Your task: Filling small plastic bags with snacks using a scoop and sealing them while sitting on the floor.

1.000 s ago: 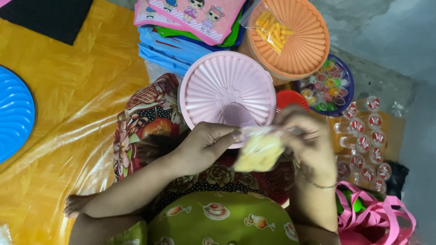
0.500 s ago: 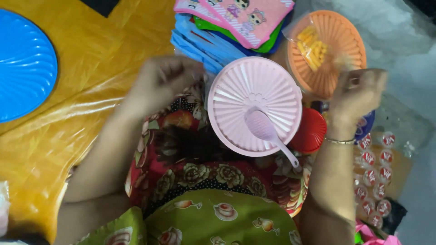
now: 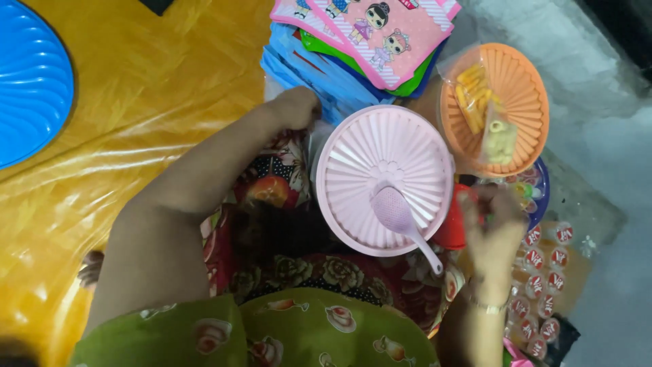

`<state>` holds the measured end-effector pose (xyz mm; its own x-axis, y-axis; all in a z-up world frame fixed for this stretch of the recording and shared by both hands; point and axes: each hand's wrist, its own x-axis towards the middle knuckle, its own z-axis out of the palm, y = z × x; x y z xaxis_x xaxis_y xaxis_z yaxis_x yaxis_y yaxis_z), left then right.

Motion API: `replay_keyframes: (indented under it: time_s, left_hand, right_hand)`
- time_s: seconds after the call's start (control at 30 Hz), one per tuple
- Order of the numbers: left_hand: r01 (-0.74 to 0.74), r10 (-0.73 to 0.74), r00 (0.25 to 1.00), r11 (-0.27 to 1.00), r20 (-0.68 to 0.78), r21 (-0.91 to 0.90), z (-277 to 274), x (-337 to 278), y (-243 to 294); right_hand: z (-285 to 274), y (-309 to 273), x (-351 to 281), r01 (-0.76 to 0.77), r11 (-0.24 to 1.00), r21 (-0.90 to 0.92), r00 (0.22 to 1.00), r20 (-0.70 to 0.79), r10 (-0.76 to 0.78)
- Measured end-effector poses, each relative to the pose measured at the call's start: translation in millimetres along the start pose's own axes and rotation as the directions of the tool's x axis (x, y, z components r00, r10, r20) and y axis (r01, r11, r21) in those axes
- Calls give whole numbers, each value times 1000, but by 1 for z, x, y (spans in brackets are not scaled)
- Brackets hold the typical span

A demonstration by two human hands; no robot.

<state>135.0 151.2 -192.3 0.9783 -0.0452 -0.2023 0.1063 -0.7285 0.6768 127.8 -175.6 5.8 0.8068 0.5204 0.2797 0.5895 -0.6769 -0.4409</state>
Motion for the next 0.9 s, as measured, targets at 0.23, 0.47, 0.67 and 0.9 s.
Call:
replay_keyframes:
  time_s: [0.23, 0.47, 0.67, 0.9]
  left_hand:
    - [64, -101, 982, 972, 157, 225, 68, 67, -24]
    - [131, -164, 985, 904, 48, 407, 84, 78, -19]
    - [138, -95, 987, 909, -129, 394, 93, 72, -20]
    - [1, 227, 942, 733, -246, 680, 102, 72, -27]
  right_hand:
    - [16, 0, -44, -78, 996, 34, 987, 145, 72]
    - [27, 2, -49, -26, 988, -153, 993, 113, 43]
    - [37, 11, -51, 31, 997, -74, 996, 83, -24]
    - [35, 8, -49, 13, 1000, 19, 998, 54, -14]
